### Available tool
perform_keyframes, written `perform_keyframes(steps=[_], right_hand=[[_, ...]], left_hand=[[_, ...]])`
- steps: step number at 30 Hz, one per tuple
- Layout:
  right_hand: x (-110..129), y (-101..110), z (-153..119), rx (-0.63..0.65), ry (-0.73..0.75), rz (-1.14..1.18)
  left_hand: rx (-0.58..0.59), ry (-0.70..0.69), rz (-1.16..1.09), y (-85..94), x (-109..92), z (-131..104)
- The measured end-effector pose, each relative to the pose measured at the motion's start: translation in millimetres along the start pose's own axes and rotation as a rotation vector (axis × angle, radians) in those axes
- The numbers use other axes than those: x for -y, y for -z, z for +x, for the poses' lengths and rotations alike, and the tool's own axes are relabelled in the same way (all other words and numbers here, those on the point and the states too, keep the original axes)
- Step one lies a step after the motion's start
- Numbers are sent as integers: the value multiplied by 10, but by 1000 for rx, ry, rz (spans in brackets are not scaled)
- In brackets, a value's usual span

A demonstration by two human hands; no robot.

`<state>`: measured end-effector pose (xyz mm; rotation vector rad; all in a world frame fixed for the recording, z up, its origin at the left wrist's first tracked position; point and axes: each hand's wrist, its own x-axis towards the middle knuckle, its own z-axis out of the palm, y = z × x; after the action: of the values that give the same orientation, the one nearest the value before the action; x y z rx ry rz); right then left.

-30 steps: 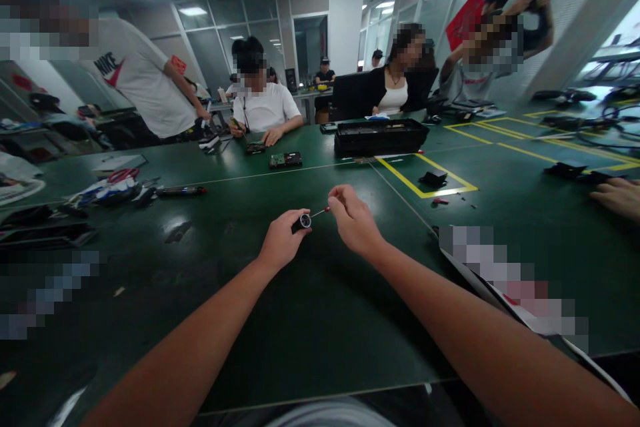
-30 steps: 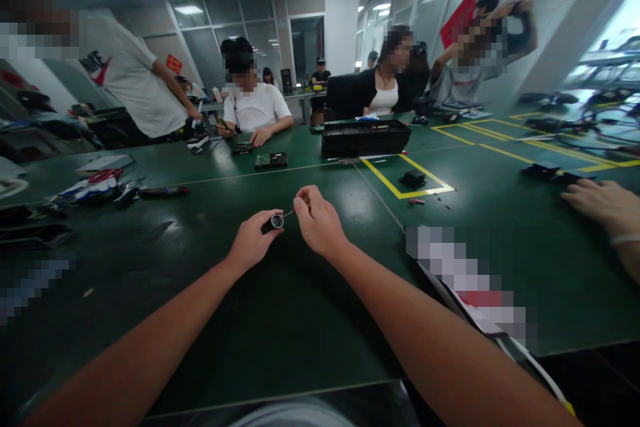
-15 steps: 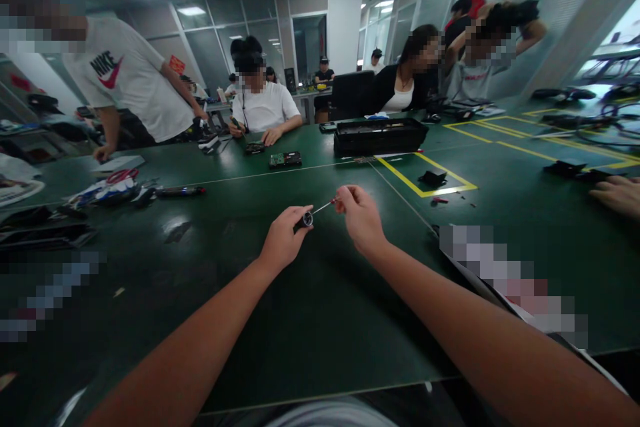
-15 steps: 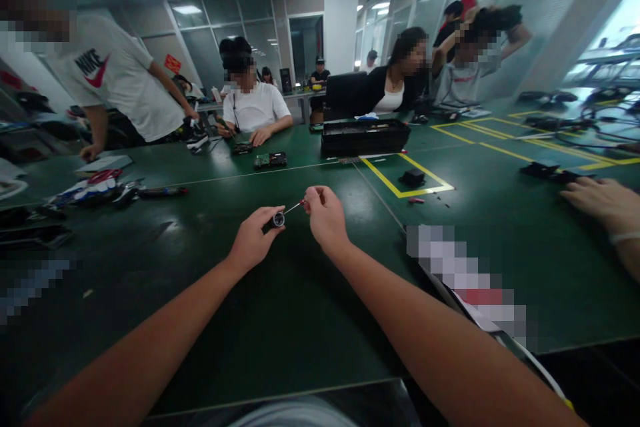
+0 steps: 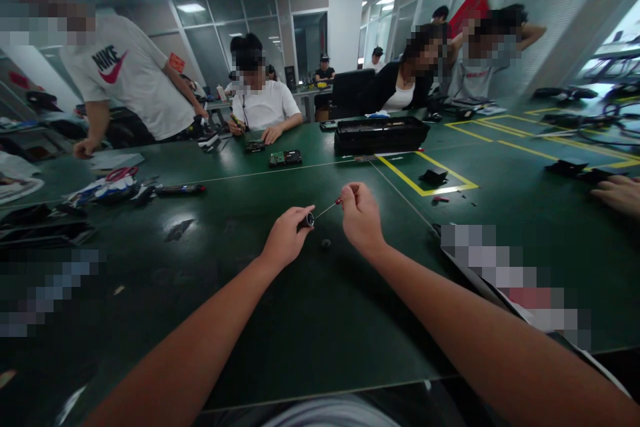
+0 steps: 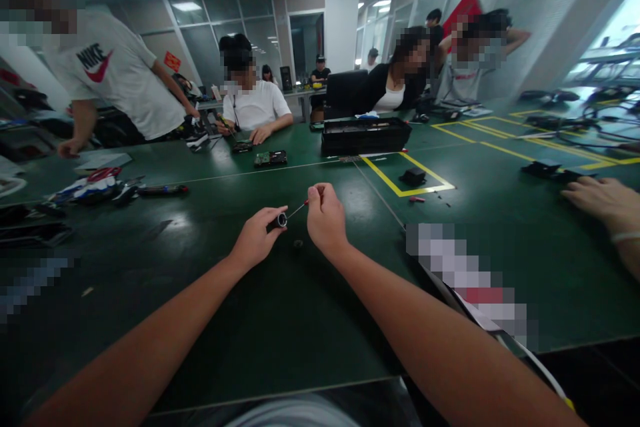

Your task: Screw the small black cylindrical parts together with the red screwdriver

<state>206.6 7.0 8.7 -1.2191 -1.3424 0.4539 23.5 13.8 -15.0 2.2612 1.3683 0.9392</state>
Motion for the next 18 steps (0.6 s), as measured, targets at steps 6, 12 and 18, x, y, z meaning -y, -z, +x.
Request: perform_keyframes(steps=[6,12,18], right_hand=[[18,25,-7,-10,28,-9],[0,22,11,-56,73,19],[-32,7,14,-61,106,17]], left_hand=[[13,62,-11,14,26,6],[152,117,-16,163,-95,-6],[457,-5,225,179,-301,-88]])
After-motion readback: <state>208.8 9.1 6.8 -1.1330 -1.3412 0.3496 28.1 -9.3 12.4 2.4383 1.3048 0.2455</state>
